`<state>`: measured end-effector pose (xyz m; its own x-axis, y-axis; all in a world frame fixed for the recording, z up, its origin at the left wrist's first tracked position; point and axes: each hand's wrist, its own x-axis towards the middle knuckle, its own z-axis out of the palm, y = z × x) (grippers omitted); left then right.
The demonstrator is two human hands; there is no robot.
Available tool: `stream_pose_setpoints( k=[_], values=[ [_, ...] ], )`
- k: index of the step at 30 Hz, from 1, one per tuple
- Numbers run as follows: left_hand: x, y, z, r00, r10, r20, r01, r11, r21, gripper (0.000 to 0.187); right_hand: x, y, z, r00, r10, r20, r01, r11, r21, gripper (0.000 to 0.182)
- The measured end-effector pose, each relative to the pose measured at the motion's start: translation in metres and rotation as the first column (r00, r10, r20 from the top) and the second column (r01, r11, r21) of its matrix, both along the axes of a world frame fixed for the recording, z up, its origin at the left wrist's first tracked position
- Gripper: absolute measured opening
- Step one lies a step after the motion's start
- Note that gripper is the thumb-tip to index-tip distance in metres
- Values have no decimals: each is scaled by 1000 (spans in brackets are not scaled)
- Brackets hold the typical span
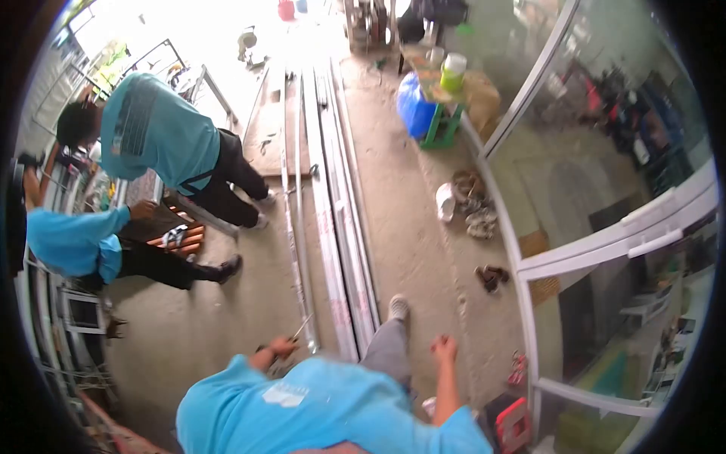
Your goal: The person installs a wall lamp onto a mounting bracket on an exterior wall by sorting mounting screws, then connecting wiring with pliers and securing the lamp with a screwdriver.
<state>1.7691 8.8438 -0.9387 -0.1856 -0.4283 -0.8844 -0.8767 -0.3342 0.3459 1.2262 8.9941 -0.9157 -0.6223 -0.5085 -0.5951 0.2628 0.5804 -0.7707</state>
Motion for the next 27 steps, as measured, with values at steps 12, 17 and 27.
stream_pose_setpoints(
  k=[12,17,27],
  values=[
    [-209,-328,27,987,153,-56,-160,976,-150,53,-178,-509,113,947,310,85,-265,903,-338,22],
    [-224,-521,-72,990,-136,39,139,984,-110,51,-209,-687,77,957,277,86,-251,940,-233,23],
    [-312,-954,112,878,277,-391,-458,726,-514,51,-247,-1003,89,910,343,234,-342,938,-49,22]
  ],
)
